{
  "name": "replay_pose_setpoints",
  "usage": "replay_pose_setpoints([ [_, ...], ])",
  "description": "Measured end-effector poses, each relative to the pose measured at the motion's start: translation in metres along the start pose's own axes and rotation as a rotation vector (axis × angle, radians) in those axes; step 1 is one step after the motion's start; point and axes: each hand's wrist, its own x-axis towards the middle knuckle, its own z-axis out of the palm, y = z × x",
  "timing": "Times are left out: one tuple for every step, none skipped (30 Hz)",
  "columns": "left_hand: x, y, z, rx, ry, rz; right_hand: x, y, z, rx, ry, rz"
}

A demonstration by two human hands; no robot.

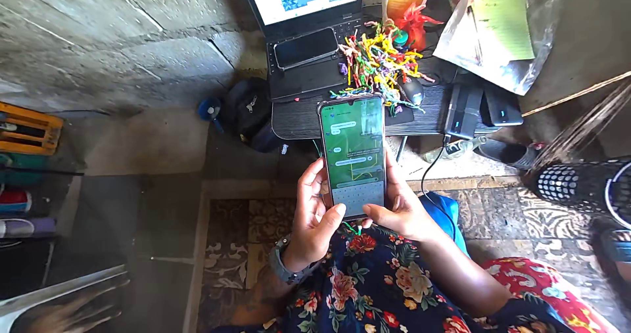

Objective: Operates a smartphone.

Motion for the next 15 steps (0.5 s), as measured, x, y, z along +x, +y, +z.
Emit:
replay_pose_setpoints([
  [-0.0005, 0.0002, 0.0001, -0.004, -0.003, -0.002, -0.0004, 0.0002, -0.0001, 0.003, -0.002, 0.006],
  [-0.0007, 0.0004, 0.0002, -0.007, -0.002, -0.004, -0.0009, 0.0008, -0.0007, 0.012, -0.009, 0.005],
  [-0.0009, 0.0005, 0.0004, -0.005, -0.002, -0.002, -0.0012, 0.0012, -0.001, 0.012, -0.011, 0.005],
  [-0.001, 0.0003, 0.0005, -0.001, -0.001, 0.002, -0.0014, 0.0011, -0.0007, 0.009, 0.001, 0.012],
  [-0.0009, -0.0001, 0.0009, 0.013, 0.008, 0.003, -0.0015, 0.0009, -0.0003, 0.0, 0.01, 0.017],
  [-0.0006, -0.0008, 0.0016, 0.036, 0.026, 0.003, -0.0014, 0.001, -0.0005, -0.004, 0.011, 0.016],
  [-0.0003, -0.0012, 0.0024, 0.057, 0.045, 0.003, -0.001, 0.0016, -0.0007, -0.003, 0.005, 0.008],
  [-0.0002, -0.0015, 0.0033, 0.074, 0.058, 0.004, -0.0007, 0.0024, -0.001, 0.004, -0.006, -0.001],
  [-0.0001, -0.0017, 0.0045, 0.091, 0.069, 0.007, -0.0006, 0.0032, -0.0012, 0.01, -0.017, -0.01],
  [0.0001, -0.0019, 0.0059, 0.117, 0.081, 0.012, -0.0004, 0.0037, -0.0009, 0.012, -0.023, -0.016],
  [0.0005, -0.0021, 0.0071, 0.14, 0.097, 0.017, -0.0003, 0.0042, -0.0007, 0.016, -0.026, -0.019],
  [0.0006, -0.0023, 0.007, 0.145, 0.102, 0.017, -0.0003, 0.0046, -0.0004, 0.016, -0.027, -0.022],
  [0.0004, -0.0024, 0.0054, 0.128, 0.091, 0.013, -0.0001, 0.0046, -0.0003, 0.011, -0.026, -0.02],
  [0.0001, -0.0027, 0.0031, 0.095, 0.072, 0.01, -0.0001, 0.0042, -0.0003, -0.001, -0.019, -0.012],
  [-0.0003, -0.0031, 0.0008, 0.066, 0.055, 0.007, 0.0001, 0.0035, -0.0001, -0.013, -0.008, 0.0],
])
